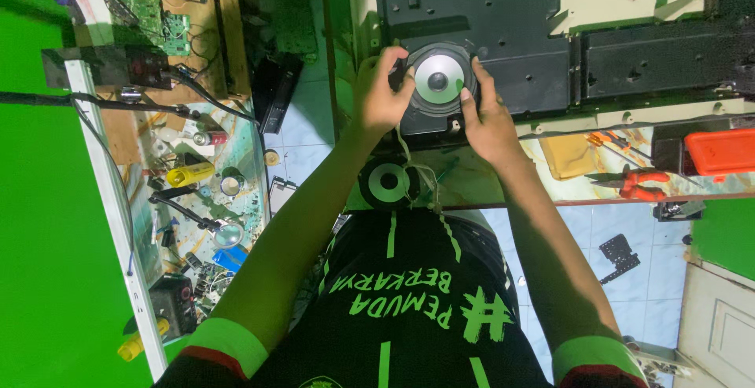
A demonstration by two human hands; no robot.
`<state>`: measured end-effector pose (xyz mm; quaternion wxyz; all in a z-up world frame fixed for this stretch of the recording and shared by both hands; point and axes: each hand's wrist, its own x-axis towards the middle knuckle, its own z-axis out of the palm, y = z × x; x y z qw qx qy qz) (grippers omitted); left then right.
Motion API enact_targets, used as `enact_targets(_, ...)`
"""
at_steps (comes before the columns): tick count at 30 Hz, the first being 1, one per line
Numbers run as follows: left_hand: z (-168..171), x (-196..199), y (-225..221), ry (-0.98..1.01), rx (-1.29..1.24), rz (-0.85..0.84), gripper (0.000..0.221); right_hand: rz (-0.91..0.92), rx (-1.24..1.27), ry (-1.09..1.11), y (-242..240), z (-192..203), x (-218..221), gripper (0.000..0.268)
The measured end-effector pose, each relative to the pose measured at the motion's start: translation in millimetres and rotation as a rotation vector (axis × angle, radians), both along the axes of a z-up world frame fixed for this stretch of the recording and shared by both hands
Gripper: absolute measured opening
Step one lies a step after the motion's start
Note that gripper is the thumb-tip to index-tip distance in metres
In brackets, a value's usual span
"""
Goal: The person manipulates two speakers by hand, placing them into a plastic casing and using a screwdriver to secure components.
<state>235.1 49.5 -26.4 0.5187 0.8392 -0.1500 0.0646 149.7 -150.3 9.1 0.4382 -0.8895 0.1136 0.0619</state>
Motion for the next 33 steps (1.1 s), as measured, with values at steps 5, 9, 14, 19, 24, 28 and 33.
enact_targets(5,1.9,0.9,1.2,0.008,-0.026,-0.012,0.029,0.004,-0.055,0.088,0.7,6.2,2.5,0.063)
enact_targets(9,0.8,0.0,1.1,-0.028,0.007,-0.029,0.026,0.016,-0.032,0.077,0.0,10.5,1.3,0.069)
enact_targets(14,-0.5,2.4,-1.8,0.026,-0.050,-0.040,0.023,0.019,-0.071,0.158,0.4,12.5,5.1,0.072)
enact_targets(19,4.5,0.5,-0.1,-0.080,0.004,0.016,0.019,0.003,-0.039,0.137,0.5,11.6,3.3,0.072)
enact_targets(24,10.7,0.3,2.2,-0.008,-0.020,0.008,0.008,-0.004,-0.035,0.140,0.4,9.1,3.1,0.070)
enact_targets(28,9.3,0.6,2.2,-0.012,-0.013,0.021,0.011,-0.002,-0.043,0.116,0.0,5.5,2.5,0.070)
enact_targets(33,1.8,0.2,2.1,-0.027,-0.003,0.031,0.013,0.003,-0.050,0.067,-0.2,1.7,0.4,0.069)
